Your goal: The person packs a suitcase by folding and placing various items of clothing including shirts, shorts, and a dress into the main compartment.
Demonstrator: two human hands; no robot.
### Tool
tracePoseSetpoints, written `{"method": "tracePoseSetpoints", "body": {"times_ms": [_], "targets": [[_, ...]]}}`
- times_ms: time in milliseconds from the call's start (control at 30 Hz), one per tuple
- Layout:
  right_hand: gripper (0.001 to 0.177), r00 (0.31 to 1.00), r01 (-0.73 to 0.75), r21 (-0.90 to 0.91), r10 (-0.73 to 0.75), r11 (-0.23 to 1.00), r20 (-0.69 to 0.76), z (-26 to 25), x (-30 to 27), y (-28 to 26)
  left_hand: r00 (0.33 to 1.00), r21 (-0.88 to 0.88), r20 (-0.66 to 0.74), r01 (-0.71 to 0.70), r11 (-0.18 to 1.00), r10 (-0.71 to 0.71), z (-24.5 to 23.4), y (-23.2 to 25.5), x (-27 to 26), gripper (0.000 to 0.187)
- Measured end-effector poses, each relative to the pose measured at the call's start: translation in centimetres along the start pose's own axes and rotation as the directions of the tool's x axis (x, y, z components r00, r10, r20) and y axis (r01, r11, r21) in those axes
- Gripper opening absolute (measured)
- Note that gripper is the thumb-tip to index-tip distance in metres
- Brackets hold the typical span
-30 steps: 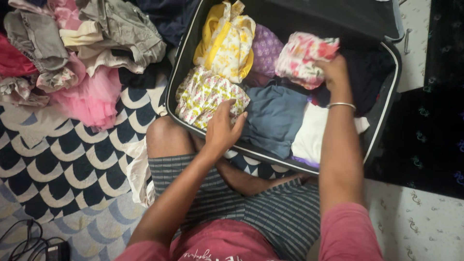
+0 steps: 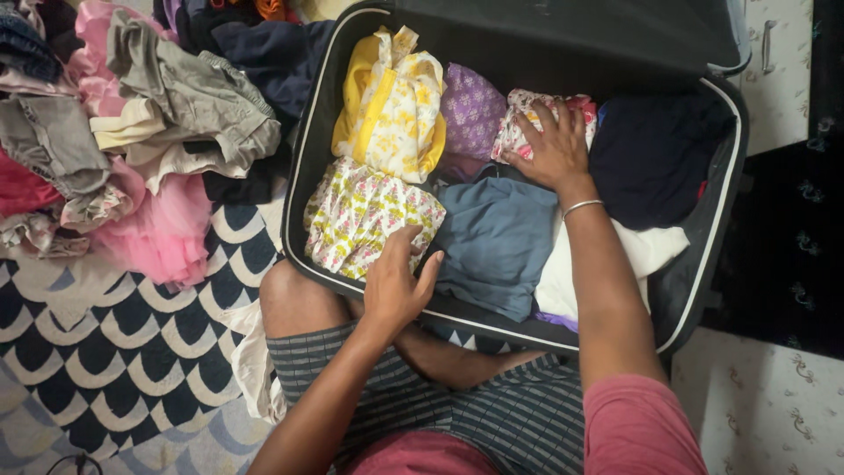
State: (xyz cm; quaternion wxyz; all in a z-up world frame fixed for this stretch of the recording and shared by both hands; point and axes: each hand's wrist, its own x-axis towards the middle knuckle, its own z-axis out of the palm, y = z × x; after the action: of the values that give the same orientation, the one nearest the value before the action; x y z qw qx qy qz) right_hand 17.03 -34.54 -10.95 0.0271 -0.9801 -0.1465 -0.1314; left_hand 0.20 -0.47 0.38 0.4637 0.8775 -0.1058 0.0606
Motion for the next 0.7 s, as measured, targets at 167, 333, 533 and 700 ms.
{"method": "tracePoseSetpoints", "body": {"times_ms": [167, 333, 533, 700], "targets": [[0.076, 1.0, 0.006, -0.043, -0.006, 0.999, 0.008, 1.0, 0.6, 0.7, 1.0, 0.015, -0.014, -0.005, 1.0, 0.006, 0.0, 0.3, 0.1, 0.046], [0.082, 0.994, 0.001, 0.025, -0.004, 1.0, 0.108, -1.3, 0.9, 0.7, 0.999, 0.013, -0.053, 0.012, 1.0, -0.011, 0.2, 0.0, -0.3, 0.044], [0.073, 0.992, -0.033, 0.149, 0.015, 0.988, 0.123, -7.4, -1.8, -1.9, 0.998, 0.047, -0.049, -0.024, 0.999, 0.026, 0.2, -0.3, -1.1, 0.041], [0.064, 0.976, -0.052, 0.272, -0.009, 0.961, 0.217, -13.4, -8.3, -6.8, 0.996, 0.053, -0.066, -0.055, 0.997, 0.058, 0.4, -0.5, -1.4, 0.039]]}}
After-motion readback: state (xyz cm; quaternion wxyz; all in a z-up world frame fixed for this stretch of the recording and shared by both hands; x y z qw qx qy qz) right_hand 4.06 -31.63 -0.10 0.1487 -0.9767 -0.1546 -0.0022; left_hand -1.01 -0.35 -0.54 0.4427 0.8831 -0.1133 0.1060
